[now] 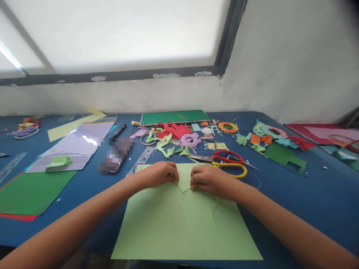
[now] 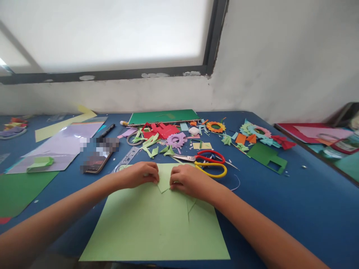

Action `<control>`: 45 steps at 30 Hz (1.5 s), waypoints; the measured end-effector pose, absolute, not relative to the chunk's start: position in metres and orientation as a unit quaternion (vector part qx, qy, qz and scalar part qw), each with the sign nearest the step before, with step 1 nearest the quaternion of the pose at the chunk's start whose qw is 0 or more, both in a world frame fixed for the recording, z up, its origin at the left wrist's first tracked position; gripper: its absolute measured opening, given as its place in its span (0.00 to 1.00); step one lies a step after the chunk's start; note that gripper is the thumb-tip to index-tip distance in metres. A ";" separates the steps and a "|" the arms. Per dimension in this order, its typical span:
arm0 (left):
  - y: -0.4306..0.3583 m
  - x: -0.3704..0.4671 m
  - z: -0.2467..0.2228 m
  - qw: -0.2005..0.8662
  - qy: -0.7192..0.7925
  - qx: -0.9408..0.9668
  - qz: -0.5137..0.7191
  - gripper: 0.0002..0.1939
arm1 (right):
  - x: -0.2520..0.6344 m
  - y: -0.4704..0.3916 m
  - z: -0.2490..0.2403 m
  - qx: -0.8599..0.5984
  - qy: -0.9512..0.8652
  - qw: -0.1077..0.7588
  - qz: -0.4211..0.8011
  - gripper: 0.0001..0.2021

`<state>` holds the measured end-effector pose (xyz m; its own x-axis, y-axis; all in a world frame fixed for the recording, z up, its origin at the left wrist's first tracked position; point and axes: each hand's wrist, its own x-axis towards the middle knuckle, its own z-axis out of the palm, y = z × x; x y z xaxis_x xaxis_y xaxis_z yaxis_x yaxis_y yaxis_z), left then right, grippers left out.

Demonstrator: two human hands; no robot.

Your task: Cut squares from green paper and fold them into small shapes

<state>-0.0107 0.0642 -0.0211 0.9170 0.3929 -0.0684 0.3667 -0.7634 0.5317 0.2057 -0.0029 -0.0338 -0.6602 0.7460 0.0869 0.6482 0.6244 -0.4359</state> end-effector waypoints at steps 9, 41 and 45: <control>0.073 0.015 0.006 0.282 0.254 0.914 -0.143 0.07 | 0.197 -0.001 -0.031 -0.482 -0.839 0.105 0.230 0.03; 0.064 0.020 0.008 0.227 0.277 0.925 -0.126 0.10 | 0.178 0.002 -0.018 -0.580 -0.765 0.092 0.265 0.03; 0.066 0.013 0.000 0.214 0.270 0.934 -0.097 0.09 | 0.175 0.001 -0.021 -0.569 -0.783 0.100 0.232 0.07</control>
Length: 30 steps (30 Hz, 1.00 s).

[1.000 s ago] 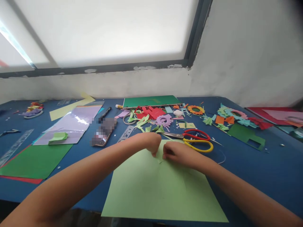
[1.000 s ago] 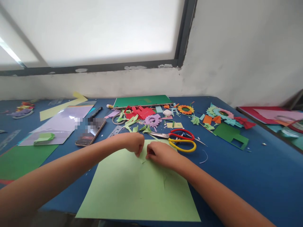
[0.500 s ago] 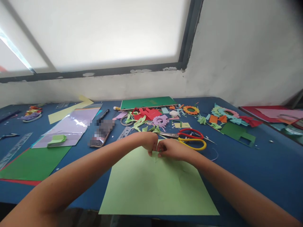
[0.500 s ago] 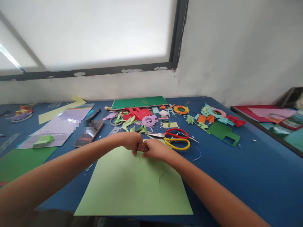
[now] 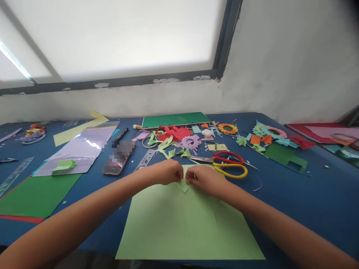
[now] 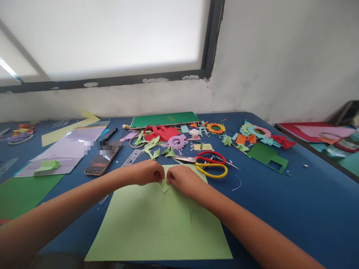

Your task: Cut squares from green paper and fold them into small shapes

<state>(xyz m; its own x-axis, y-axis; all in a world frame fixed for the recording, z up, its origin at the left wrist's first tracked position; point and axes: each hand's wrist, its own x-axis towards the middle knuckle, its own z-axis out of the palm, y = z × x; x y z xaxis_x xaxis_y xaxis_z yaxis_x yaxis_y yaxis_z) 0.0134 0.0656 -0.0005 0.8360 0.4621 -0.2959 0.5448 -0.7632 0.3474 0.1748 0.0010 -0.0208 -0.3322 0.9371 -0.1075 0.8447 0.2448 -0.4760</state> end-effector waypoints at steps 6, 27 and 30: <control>0.056 0.003 -0.008 0.153 0.252 0.954 -0.051 0.09 | 0.174 -0.003 -0.031 -0.540 -0.817 0.119 0.164 0.09; 0.012 -0.010 -0.025 -0.088 0.175 0.980 -0.025 0.07 | 0.181 -0.029 -0.056 -0.377 -0.912 0.109 -0.117 0.13; 0.008 -0.011 -0.027 -0.072 0.192 0.978 -0.033 0.09 | 0.180 -0.036 -0.060 -0.381 -0.908 0.106 -0.138 0.16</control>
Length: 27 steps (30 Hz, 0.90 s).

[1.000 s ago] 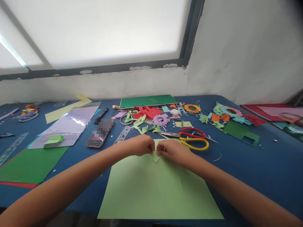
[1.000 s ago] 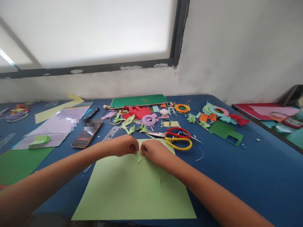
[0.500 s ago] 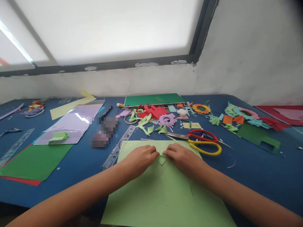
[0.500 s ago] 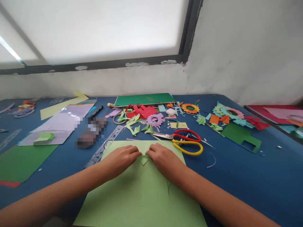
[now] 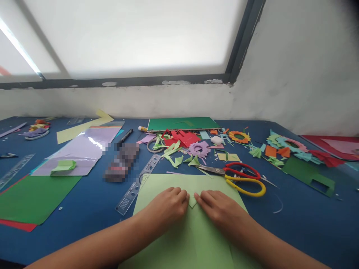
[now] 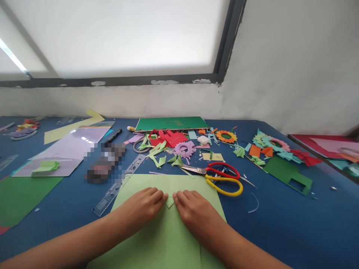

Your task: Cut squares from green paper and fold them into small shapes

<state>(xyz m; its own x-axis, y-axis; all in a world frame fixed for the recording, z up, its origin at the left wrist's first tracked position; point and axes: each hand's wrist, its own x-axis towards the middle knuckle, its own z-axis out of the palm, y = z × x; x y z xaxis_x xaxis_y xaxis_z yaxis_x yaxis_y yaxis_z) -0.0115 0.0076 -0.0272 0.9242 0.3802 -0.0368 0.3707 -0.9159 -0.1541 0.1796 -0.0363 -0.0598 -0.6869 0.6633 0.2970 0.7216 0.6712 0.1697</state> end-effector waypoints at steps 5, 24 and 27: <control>0.000 -0.014 -0.033 0.035 -0.237 -0.971 0.019 0.12 | 0.183 -0.047 -0.064 -0.421 -0.895 0.118 -0.087 0.20; 0.037 0.000 -0.014 -0.278 -0.386 -0.880 0.020 0.07 | 0.166 -0.004 -0.016 -0.569 -0.777 0.052 0.265 0.03; 0.036 -0.002 -0.014 -0.315 -0.372 -0.873 0.002 0.07 | 0.168 -0.008 -0.018 -0.562 -0.776 0.076 0.276 0.03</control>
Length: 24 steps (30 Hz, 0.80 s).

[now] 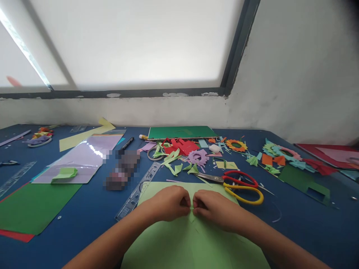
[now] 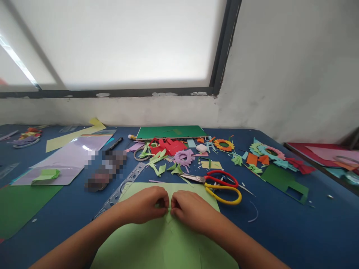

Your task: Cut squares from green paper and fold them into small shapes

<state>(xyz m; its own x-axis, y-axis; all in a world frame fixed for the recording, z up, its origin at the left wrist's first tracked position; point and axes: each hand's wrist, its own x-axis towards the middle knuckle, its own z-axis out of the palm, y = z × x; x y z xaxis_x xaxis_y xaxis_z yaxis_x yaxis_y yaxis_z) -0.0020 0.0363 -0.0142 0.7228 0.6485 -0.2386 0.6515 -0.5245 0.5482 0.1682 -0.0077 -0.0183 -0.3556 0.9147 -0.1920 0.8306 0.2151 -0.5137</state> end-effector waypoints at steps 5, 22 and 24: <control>0.038 -0.008 -0.014 0.380 0.359 0.852 0.035 0.08 | 0.175 -0.005 -0.018 -0.547 -0.774 0.121 0.295 0.06; 0.024 0.003 -0.013 0.791 0.223 0.520 0.234 0.13 | 0.174 -0.009 -0.019 -0.446 -0.655 0.415 0.447 0.22; 0.022 0.004 -0.010 0.805 0.218 0.496 0.243 0.12 | 0.176 -0.009 -0.018 -0.455 -0.669 0.407 0.423 0.22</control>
<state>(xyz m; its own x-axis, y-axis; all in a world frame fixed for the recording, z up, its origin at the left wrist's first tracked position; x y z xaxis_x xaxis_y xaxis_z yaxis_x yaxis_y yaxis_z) 0.0038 0.0220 -0.0104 0.7871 0.6070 -0.1094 -0.1754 0.3904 0.9038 0.1757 -0.0087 -0.0184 -0.2548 0.9535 0.1607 0.2636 0.2284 -0.9372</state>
